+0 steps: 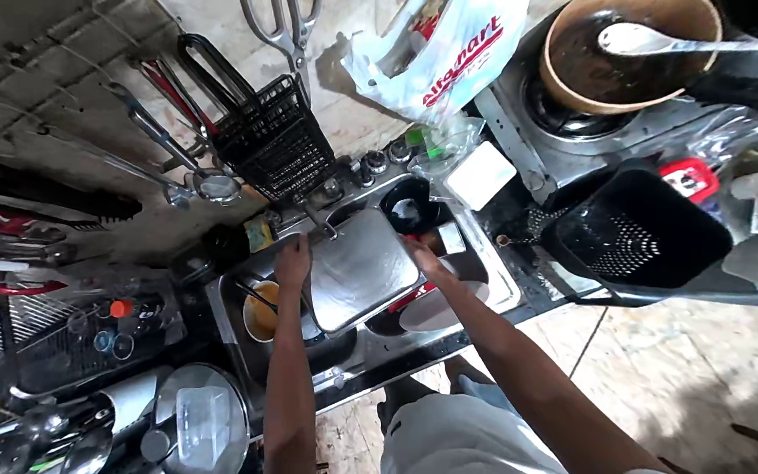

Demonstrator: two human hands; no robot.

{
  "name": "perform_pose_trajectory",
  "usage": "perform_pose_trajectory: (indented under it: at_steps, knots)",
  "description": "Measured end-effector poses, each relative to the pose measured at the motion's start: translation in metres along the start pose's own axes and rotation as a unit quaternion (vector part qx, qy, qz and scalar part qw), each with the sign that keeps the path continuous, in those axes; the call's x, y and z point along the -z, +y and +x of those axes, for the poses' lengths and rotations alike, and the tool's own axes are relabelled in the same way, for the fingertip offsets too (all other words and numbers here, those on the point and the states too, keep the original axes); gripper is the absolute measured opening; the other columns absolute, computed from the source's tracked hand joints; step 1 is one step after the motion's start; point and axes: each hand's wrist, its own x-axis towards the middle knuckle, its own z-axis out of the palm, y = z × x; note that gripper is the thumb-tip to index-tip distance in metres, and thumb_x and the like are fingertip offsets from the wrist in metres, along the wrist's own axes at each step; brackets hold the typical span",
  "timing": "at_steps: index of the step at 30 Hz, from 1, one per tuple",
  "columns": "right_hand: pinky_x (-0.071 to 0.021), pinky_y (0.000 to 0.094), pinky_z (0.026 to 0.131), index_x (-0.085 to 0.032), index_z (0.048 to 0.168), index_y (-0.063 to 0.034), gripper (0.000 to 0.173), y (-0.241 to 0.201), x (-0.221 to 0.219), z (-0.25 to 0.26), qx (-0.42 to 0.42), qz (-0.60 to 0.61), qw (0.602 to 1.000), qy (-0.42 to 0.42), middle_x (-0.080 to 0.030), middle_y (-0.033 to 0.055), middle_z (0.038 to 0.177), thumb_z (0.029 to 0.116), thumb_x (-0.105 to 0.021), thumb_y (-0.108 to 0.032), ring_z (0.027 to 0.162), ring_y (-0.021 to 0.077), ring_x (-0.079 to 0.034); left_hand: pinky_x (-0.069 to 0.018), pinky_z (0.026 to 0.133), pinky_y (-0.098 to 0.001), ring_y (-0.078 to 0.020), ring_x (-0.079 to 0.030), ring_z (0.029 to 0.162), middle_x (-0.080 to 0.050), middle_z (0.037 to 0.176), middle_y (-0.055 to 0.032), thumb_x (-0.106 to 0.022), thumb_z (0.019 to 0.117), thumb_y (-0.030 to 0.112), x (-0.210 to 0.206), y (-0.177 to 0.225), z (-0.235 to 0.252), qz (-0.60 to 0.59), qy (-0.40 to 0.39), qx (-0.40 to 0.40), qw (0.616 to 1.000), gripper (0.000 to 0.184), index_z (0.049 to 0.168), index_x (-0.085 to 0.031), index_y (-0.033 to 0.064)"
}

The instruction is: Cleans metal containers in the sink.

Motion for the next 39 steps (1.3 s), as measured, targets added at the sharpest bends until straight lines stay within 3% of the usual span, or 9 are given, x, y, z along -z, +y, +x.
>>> perform_pose_trajectory:
  at_steps: [6, 10, 15, 20, 23, 26, 29, 36, 39]
  knots:
    - [-0.0426, 0.0439, 0.117, -0.053, 0.150, -0.0116, 0.047, -0.005, -0.002, -0.006, 0.072, 0.076, 0.994, -0.001, -0.051, 0.0071, 0.155, 0.1104, -0.039, -0.031, 0.142, 0.0184, -0.049, -0.0533, 0.100, -0.0439, -0.0174, -0.068, 0.110, -0.073, 0.120, -0.0063, -0.054, 0.1059, 0.042, -0.003, -0.018, 0.003, -0.291, -0.052, -0.083, 0.952, 0.039, 0.120, -0.075, 0.0118]
    - [-0.0397, 0.0437, 0.120, -0.055, 0.150, -0.0158, 0.047, -0.014, -0.004, -0.007, 0.164, 0.076, 0.983, -0.042, -0.046, -0.0009, 0.160, 0.1086, -0.036, -0.029, 0.147, 0.0135, -0.043, -0.0493, 0.094, -0.0582, -0.0354, -0.063, 0.108, -0.069, 0.113, -0.0230, -0.047, 0.1024, 0.062, -0.009, -0.020, -0.001, -0.217, 0.005, 0.082, 0.973, 0.066, 0.116, -0.070, 0.0015]
    - [-0.0420, 0.0479, 0.116, -0.055, 0.149, -0.0183, 0.051, -0.039, -0.008, -0.004, 0.046, 0.043, 0.997, -0.040, -0.055, 0.0030, 0.153, 0.1115, -0.031, -0.042, 0.140, 0.0174, -0.052, -0.0501, 0.090, -0.0479, -0.0267, -0.063, 0.099, -0.070, 0.106, -0.0184, -0.051, 0.1051, 0.051, -0.005, -0.008, -0.008, -0.266, 0.044, 0.104, 0.957, 0.054, 0.112, -0.071, 0.0006]
    - [-0.0449, 0.0514, 0.114, -0.047, 0.155, -0.0301, 0.061, -0.065, -0.004, -0.011, 0.098, 0.053, 0.988, -0.102, -0.051, -0.0034, 0.156, 0.1044, -0.041, -0.064, 0.140, 0.0165, -0.052, -0.0538, 0.070, -0.0357, -0.0126, -0.061, 0.070, -0.068, 0.080, -0.0047, -0.059, 0.1037, 0.043, -0.012, -0.020, -0.007, -0.251, 0.074, -0.088, 0.961, 0.040, 0.096, -0.075, 0.0068]
    - [-0.0472, 0.0497, 0.112, -0.038, 0.160, -0.0319, 0.068, -0.083, -0.004, -0.005, 0.179, 0.009, 0.973, -0.145, -0.044, -0.0023, 0.162, 0.0984, -0.064, -0.044, 0.141, 0.0178, -0.051, -0.0579, 0.093, -0.0418, -0.0152, -0.071, 0.100, -0.075, 0.115, -0.0058, -0.068, 0.0989, 0.038, -0.003, -0.021, -0.008, -0.195, 0.005, -0.173, 0.965, 0.036, 0.126, -0.072, 0.0148]
    - [-0.0483, 0.0455, 0.111, -0.047, 0.151, -0.0168, 0.069, -0.099, -0.010, 0.024, 0.178, -0.080, 0.974, -0.118, -0.051, 0.0114, 0.151, 0.0913, -0.074, -0.036, 0.135, 0.0216, -0.054, -0.0499, 0.108, -0.0489, -0.0183, -0.064, 0.123, -0.068, 0.134, -0.0046, -0.061, 0.1007, 0.049, 0.003, -0.012, -0.002, -0.120, -0.067, -0.185, 0.973, 0.047, 0.140, -0.064, 0.0235]
    - [-0.0462, 0.0539, 0.111, -0.065, 0.135, -0.0157, 0.049, -0.125, -0.025, 0.048, 0.209, -0.257, 0.937, -0.110, -0.063, 0.0134, 0.138, 0.0937, -0.071, -0.043, 0.130, 0.0279, -0.059, -0.0514, 0.104, -0.0525, -0.0218, -0.068, 0.115, -0.072, 0.123, -0.0076, -0.052, 0.1044, 0.052, 0.004, -0.003, 0.001, -0.049, -0.064, -0.196, 0.977, 0.046, 0.136, -0.066, 0.0221]
    - [-0.0546, 0.0602, 0.092, -0.072, 0.110, -0.0145, 0.044, -0.164, -0.080, 0.040, 0.360, -0.561, 0.731, -0.148, -0.073, 0.0104, 0.110, 0.1092, -0.038, -0.041, 0.107, 0.0325, -0.070, -0.0484, 0.100, -0.0602, -0.0323, -0.067, 0.112, -0.073, 0.110, -0.0151, -0.023, 0.1081, 0.059, 0.005, 0.000, -0.001, 0.047, -0.055, -0.151, 0.986, 0.067, 0.123, -0.071, 0.0142]
    - [-0.0521, 0.0650, 0.093, -0.074, 0.112, -0.0136, 0.068, -0.174, -0.069, 0.040, 0.262, -0.538, 0.792, -0.120, -0.074, 0.0154, 0.113, 0.1028, -0.034, -0.068, 0.111, 0.0370, -0.069, -0.0511, 0.093, -0.0612, -0.0318, -0.069, 0.101, -0.074, 0.101, -0.0141, -0.029, 0.1062, 0.063, 0.004, -0.008, 0.000, 0.017, -0.037, -0.141, 0.989, 0.066, 0.118, -0.073, 0.0146]
